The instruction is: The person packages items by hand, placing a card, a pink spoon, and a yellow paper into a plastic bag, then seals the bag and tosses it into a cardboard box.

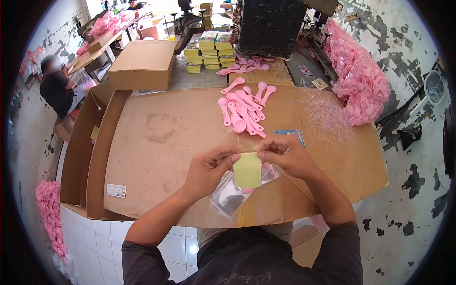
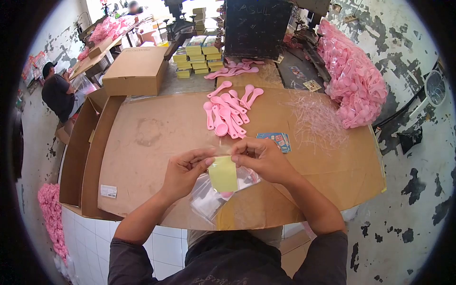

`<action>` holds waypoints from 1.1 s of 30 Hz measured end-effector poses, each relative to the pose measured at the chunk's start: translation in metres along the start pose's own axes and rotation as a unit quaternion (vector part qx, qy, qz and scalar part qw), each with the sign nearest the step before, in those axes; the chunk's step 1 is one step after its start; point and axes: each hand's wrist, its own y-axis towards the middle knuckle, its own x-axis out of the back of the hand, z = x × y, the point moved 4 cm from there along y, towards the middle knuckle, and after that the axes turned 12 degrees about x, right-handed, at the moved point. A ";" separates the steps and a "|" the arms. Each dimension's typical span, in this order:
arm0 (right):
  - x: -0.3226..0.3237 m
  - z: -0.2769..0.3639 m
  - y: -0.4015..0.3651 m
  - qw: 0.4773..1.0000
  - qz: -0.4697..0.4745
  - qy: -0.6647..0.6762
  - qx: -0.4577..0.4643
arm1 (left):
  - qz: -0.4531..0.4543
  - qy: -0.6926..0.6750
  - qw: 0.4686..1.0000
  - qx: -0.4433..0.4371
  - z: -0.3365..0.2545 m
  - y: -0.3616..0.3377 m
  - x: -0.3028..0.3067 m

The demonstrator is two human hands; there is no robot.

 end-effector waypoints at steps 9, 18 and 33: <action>0.009 -0.002 -0.001 0.999 0.021 -0.017 0.027 | 0.031 0.125 0.989 -0.075 -0.008 -0.004 0.006; 0.015 0.003 -0.003 0.990 0.057 -0.110 0.069 | 0.053 -0.008 0.999 0.005 0.003 0.002 0.010; 0.002 -0.006 -0.002 0.997 0.044 -0.053 0.027 | 0.027 0.025 0.998 0.050 0.008 0.004 0.008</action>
